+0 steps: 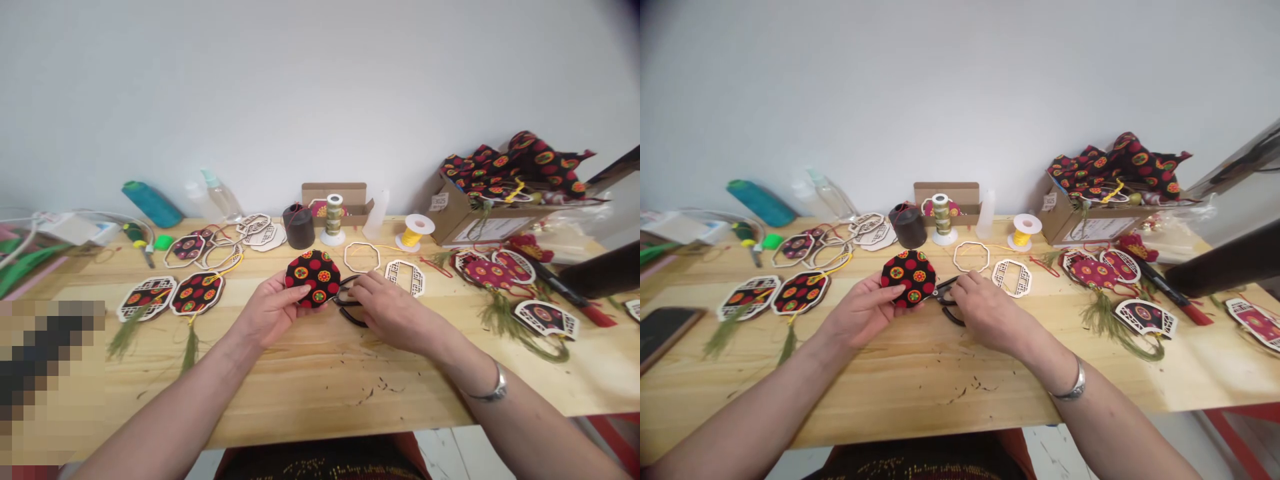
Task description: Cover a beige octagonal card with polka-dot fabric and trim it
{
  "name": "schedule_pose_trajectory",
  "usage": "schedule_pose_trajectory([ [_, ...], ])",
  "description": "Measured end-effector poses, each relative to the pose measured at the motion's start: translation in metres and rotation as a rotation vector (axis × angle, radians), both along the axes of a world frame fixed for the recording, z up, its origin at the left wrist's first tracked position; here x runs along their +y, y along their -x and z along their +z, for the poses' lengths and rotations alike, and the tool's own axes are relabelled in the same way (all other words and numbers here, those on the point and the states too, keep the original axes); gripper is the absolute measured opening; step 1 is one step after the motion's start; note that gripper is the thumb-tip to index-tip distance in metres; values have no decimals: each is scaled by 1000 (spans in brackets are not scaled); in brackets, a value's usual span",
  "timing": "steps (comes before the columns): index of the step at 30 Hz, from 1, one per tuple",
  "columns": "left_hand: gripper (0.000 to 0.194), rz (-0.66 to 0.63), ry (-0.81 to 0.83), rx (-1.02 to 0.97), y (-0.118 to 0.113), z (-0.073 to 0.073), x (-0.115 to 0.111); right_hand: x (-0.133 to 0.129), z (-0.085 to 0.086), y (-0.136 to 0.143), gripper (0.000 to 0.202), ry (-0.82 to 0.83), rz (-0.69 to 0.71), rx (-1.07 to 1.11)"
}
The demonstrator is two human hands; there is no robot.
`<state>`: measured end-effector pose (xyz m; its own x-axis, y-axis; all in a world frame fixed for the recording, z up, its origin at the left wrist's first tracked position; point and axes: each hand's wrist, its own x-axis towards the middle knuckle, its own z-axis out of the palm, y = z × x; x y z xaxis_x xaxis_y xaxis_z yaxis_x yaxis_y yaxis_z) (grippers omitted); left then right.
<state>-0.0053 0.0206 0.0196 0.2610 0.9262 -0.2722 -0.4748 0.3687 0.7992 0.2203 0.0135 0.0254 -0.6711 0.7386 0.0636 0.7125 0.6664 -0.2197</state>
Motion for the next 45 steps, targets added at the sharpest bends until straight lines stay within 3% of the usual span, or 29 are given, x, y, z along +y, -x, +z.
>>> schedule_pose_trajectory([
  [11, 31, -104, -100, 33, 0, 0, -3, 1, -7, 0, 34, -64, -75, -35],
  [15, 31, -128, -122, 49, 1, 1, -5, 5, 0, -9, 35, -25, -264, 21],
  [18, 31, -144, -121, 49, 1, 1, -5, 15, 7, -18, 26, 76, -419, 208],
  [20, 34, -152, -113, 53, 1, 2, -5, 21, 11, -22, 13, 248, -471, 419],
  [21, 35, -156, -111, 55, 1, 2, -5, 24, 13, -23, 15, 354, -479, 530],
  [23, 36, -162, -114, 55, 2, 2, -4, 26, 17, -26, 30, 526, -443, 707],
  [25, 36, -170, -122, 55, 2, 1, -4, 25, 22, -29, 43, 591, -354, 770],
  [30, 38, -168, -123, 75, 1, -1, -4, 20, 30, -37, 64, 628, -110, 653],
  [34, 37, -173, -124, 84, 1, -2, -4, 20, 28, -38, 74, 669, -55, 592],
  [38, 36, -179, -124, 96, 0, -3, -4, 21, 26, -37, 71, 661, -20, 573],
  [45, 38, -170, -96, 157, 0, -5, -4, 22, 24, -37, 49, 680, 3, 561],
])
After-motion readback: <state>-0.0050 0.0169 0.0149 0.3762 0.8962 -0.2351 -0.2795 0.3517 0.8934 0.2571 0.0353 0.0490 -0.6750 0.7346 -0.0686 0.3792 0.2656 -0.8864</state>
